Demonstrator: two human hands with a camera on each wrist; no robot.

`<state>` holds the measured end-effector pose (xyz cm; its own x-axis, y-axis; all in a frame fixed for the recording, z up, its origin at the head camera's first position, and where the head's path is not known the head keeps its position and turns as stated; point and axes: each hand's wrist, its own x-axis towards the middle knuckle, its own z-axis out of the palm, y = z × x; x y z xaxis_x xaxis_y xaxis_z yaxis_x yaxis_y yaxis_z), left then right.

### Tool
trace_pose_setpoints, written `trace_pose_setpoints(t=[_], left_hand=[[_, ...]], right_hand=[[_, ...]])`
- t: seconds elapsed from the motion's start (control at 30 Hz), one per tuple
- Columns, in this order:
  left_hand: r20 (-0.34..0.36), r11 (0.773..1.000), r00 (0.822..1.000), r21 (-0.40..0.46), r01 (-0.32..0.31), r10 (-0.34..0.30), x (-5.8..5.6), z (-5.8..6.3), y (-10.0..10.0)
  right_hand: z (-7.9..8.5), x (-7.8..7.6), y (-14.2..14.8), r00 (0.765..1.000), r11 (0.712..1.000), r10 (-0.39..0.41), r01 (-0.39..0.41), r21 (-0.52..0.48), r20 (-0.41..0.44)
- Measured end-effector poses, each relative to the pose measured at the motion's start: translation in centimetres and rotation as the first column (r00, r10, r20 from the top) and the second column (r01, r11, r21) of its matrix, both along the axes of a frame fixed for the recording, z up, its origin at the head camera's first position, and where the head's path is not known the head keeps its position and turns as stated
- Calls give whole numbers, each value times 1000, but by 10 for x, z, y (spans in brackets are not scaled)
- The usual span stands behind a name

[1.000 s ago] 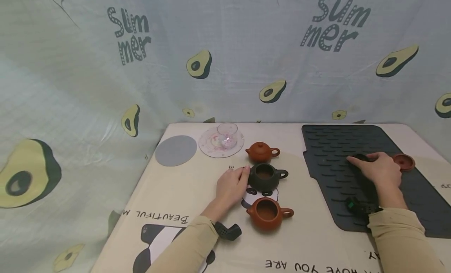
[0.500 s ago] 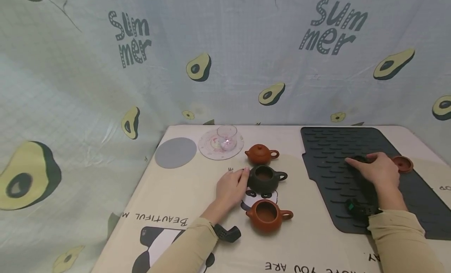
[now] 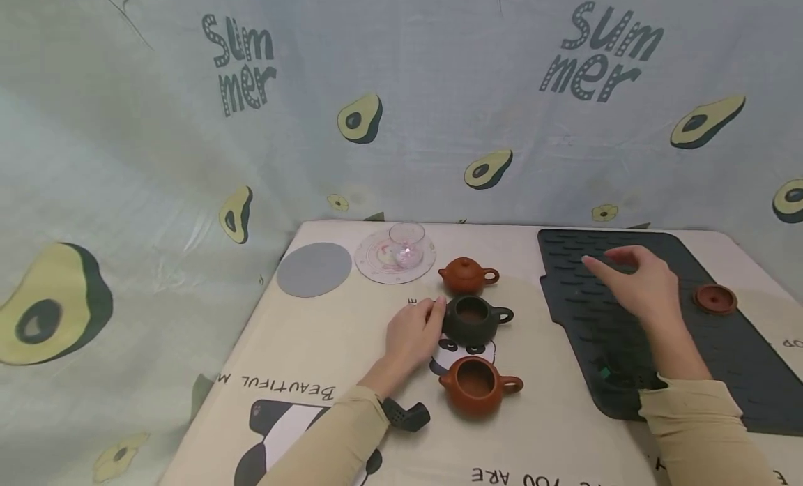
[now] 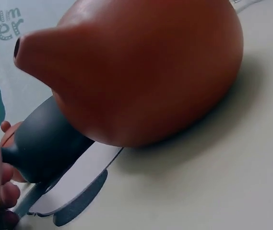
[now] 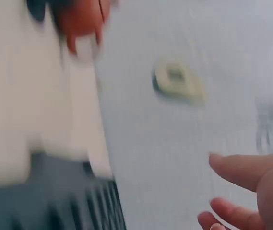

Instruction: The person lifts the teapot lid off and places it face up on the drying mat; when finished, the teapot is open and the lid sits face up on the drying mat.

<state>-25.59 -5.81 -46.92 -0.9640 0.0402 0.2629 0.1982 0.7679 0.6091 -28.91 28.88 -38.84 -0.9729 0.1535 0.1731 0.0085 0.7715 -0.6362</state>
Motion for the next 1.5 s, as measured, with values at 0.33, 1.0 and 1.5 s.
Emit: trace_pose_setpoints(t=[0.33, 1.0, 1.5], left_hand=[[-12, 997, 999, 70, -39, 40, -35, 12, -3], [-113, 995, 994, -98, -5, -6, -69, -12, 2], [-122, 995, 992, -100, -2, -11, -71, -7, 0]], right_hand=[[6, -19, -90, 946, 946, 323, -323, 21, 8], [-15, -45, -164, 942, 936, 332, -336, 107, 54], [-10, -43, -160, 961, 950, 273, -264, -166, 36]])
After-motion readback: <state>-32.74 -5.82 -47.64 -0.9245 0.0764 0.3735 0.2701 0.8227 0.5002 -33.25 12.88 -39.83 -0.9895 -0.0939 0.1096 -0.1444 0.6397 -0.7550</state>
